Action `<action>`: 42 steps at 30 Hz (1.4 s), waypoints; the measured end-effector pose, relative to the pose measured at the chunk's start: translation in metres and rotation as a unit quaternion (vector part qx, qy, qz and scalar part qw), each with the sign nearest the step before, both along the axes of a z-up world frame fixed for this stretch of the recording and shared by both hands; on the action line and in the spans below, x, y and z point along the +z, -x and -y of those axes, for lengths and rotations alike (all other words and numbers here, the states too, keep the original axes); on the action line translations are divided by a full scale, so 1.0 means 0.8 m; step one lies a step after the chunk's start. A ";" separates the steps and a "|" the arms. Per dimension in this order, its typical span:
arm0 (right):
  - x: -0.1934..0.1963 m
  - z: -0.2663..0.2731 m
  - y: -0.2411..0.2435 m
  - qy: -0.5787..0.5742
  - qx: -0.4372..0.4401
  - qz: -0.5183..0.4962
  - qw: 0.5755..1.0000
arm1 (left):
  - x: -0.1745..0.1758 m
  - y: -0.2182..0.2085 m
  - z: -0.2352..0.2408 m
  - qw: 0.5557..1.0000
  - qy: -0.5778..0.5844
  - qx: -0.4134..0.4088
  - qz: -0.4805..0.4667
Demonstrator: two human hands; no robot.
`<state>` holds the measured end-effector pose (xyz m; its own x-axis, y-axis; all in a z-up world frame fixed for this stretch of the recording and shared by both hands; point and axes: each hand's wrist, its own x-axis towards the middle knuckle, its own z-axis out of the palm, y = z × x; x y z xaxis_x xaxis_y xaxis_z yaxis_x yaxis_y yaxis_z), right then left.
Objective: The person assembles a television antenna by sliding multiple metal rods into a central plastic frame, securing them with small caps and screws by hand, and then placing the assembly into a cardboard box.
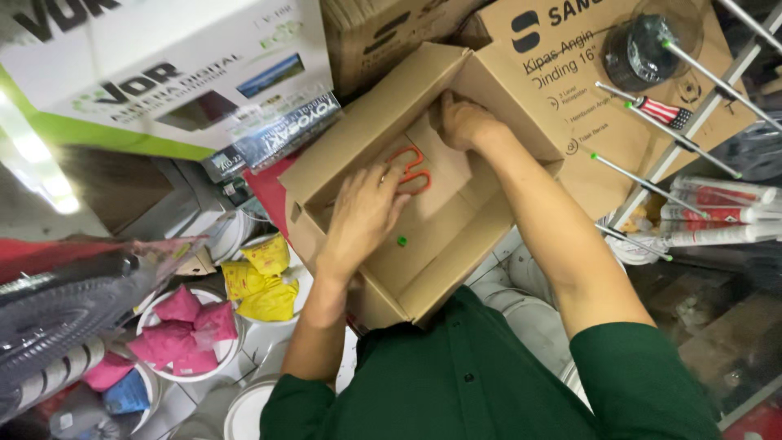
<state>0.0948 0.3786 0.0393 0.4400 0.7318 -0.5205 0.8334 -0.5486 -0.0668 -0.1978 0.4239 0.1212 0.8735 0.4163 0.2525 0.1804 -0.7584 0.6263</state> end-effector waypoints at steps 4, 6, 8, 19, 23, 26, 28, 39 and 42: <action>-0.014 -0.012 0.002 -0.012 -0.058 -0.040 0.997 | -0.005 -0.005 -0.004 1.000 0.018 -0.013 -0.006; -0.010 -0.015 0.007 -0.007 -0.075 -0.039 0.996 | -0.005 -0.005 -0.005 1.000 0.021 -0.015 0.000; -0.007 -0.015 0.011 0.008 -0.091 -0.020 0.996 | -0.005 -0.004 -0.006 1.000 0.022 -0.017 0.004; -0.082 0.020 -0.039 -0.168 -0.088 -0.053 0.980 | -0.005 -0.008 -0.007 0.999 0.029 -0.026 0.000; -0.073 0.029 -0.039 -0.206 -0.076 -0.077 0.973 | -0.004 -0.004 -0.009 0.999 0.039 -0.025 0.017; -0.079 0.025 -0.034 -0.227 -0.076 -0.071 0.968 | -0.003 -0.007 -0.008 0.999 0.046 -0.026 0.011; -0.080 0.021 -0.034 -0.234 -0.089 -0.120 0.961 | -0.003 -0.008 -0.008 0.999 0.042 -0.023 0.009; -0.096 -0.002 0.010 -0.251 -0.196 -0.087 0.944 | -0.012 -0.013 -0.003 0.999 0.043 -0.013 -0.006; -0.070 0.002 0.014 -0.224 -0.103 -0.068 0.967 | -0.013 -0.011 -0.003 0.999 0.032 -0.011 0.002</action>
